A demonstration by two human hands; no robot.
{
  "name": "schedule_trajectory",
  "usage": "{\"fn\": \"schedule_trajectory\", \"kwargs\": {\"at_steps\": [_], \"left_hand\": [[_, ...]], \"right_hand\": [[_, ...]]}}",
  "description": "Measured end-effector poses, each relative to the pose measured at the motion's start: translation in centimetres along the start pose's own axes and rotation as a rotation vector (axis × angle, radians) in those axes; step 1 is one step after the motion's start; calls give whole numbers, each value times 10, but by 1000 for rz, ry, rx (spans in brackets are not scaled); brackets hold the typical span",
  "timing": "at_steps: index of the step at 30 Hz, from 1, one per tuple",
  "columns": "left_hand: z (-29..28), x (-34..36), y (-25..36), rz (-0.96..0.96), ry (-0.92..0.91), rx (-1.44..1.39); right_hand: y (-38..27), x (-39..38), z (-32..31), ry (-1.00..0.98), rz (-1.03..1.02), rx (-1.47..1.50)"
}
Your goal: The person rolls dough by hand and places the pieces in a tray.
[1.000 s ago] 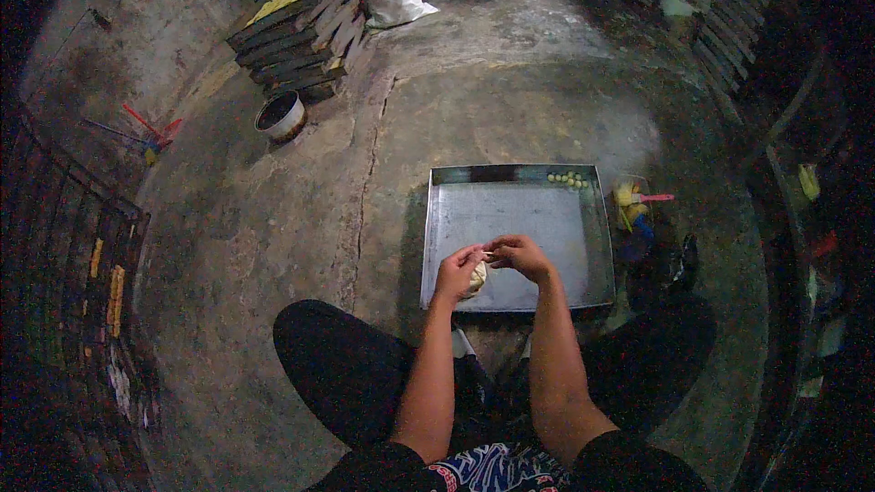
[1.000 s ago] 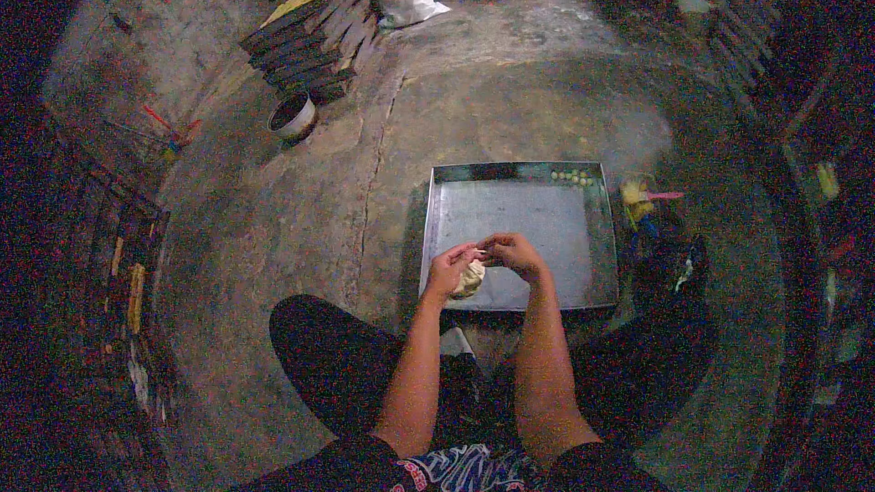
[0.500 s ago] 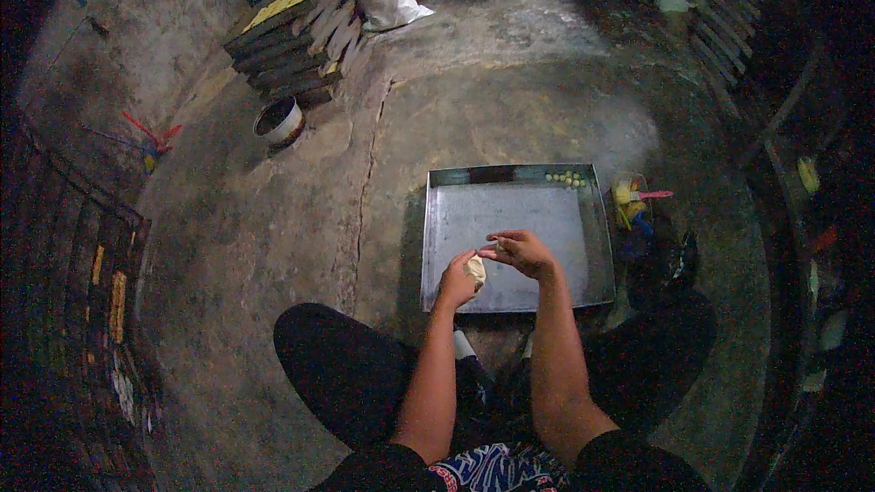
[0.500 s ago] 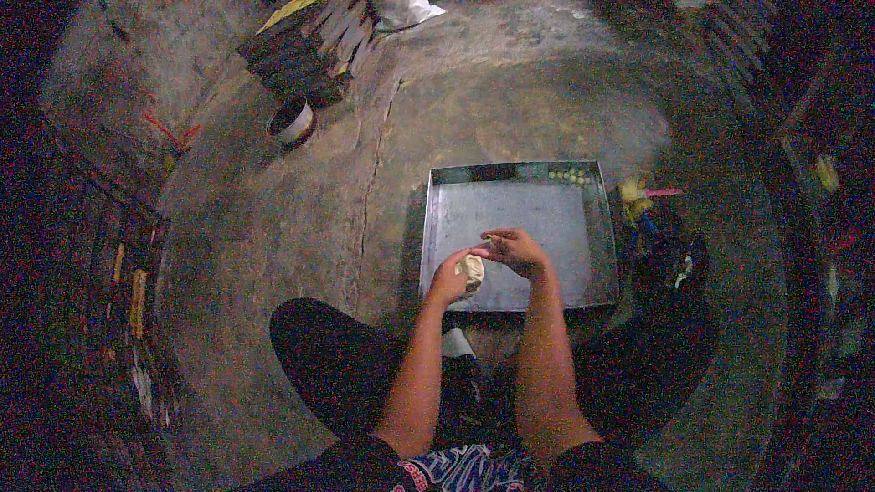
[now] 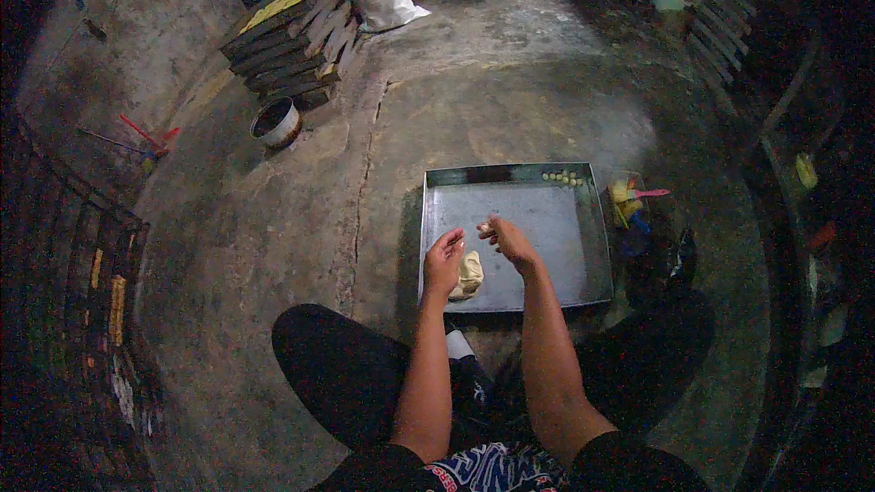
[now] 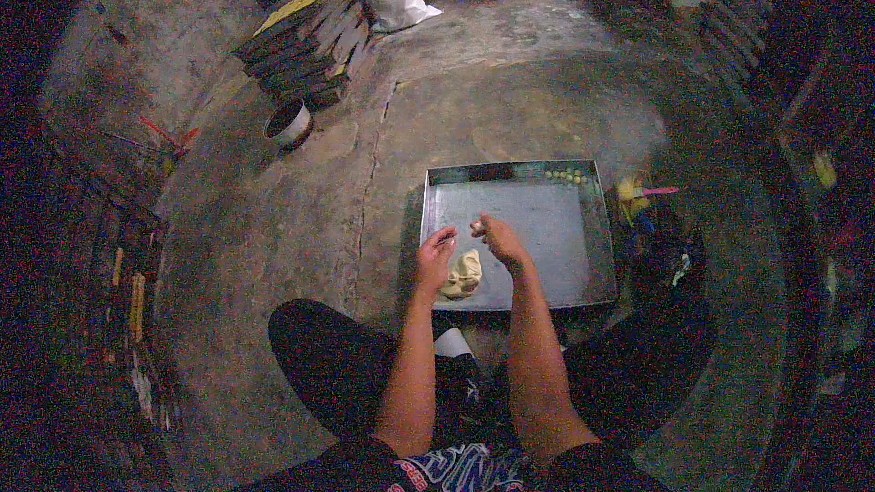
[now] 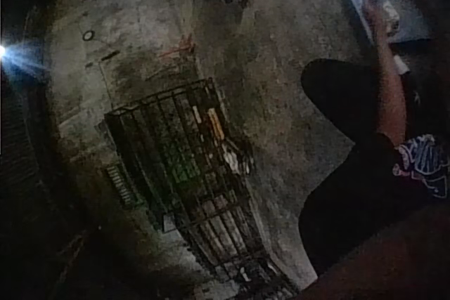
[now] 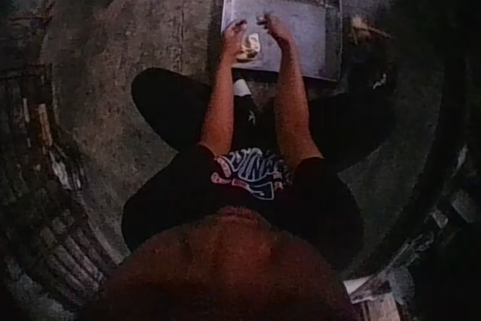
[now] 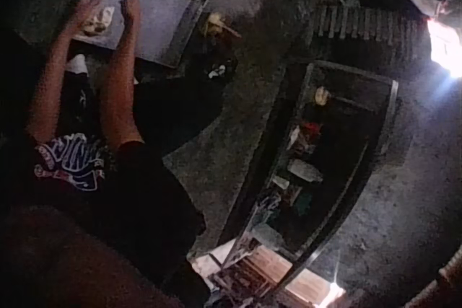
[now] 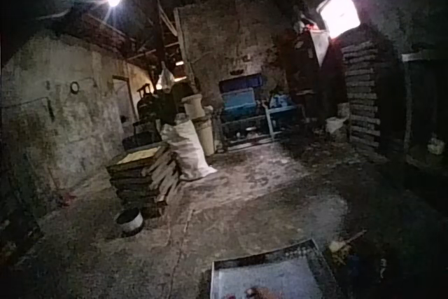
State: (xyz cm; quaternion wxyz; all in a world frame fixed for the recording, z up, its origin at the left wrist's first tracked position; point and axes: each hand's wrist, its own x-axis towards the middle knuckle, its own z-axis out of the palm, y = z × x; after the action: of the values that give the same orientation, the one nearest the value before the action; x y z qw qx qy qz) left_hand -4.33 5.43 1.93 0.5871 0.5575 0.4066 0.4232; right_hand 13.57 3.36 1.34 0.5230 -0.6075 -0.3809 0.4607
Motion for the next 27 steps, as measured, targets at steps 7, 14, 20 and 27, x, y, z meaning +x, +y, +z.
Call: {"fn": "schedule_trajectory", "kwargs": {"at_steps": [7, 14, 20, 27], "left_hand": [[-6, -6, 26, 63, -98, 156], [9, -5, 35, -100, 55, 42], [-11, -11, 49, -286, 65, -298], [11, -14, 70, -143, -157, -179]], "right_hand": [[-52, -28, 19, -209, 141, 13], [-31, -10, 11, -139, 145, 133], [-76, -30, 18, -341, -314, -177], [-66, -20, 5, -101, -217, -218]]}}
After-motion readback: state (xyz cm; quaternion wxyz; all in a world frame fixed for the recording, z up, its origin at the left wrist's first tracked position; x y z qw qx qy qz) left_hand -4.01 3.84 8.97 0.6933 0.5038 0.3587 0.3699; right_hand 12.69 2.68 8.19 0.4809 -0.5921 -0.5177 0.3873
